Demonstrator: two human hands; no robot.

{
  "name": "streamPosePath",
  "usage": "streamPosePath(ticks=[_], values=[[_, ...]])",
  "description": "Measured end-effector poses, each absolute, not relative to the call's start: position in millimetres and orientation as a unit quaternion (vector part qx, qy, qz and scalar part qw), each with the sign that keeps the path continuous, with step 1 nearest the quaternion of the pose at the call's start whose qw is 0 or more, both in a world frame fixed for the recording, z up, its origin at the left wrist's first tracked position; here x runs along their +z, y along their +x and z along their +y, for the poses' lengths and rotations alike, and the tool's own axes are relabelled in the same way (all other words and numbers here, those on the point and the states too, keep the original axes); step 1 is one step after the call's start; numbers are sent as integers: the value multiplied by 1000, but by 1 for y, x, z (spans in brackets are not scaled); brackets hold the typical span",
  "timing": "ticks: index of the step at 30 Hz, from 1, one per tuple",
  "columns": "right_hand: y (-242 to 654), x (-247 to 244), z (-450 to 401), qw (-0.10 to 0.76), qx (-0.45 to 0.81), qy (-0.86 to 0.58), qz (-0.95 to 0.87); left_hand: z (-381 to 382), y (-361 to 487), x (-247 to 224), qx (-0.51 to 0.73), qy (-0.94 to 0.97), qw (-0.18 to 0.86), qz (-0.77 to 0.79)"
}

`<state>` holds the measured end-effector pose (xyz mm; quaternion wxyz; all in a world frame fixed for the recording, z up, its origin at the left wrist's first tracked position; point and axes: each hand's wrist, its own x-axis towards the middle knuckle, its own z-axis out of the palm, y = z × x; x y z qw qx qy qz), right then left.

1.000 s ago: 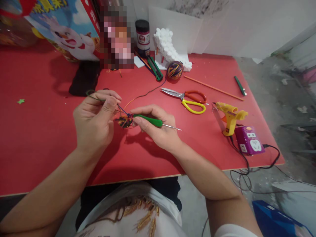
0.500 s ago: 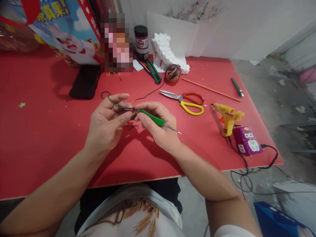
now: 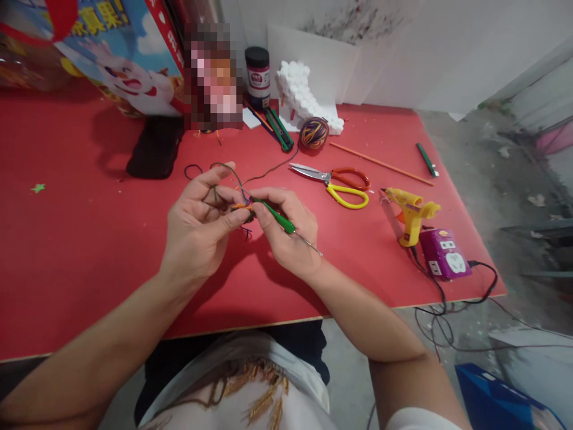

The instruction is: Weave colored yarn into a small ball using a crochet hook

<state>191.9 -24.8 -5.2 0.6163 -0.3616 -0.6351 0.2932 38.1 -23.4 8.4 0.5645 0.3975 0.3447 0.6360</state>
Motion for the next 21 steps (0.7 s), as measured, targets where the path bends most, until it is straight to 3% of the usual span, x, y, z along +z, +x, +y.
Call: streamPosePath(ticks=[9,21], values=[[195,-5,-20,618,399,-307,-604,-20,33,1,643,437,534,333],[200,-2,-22,592,421,-304,-616,-16,27,1,609,483,541,322]])
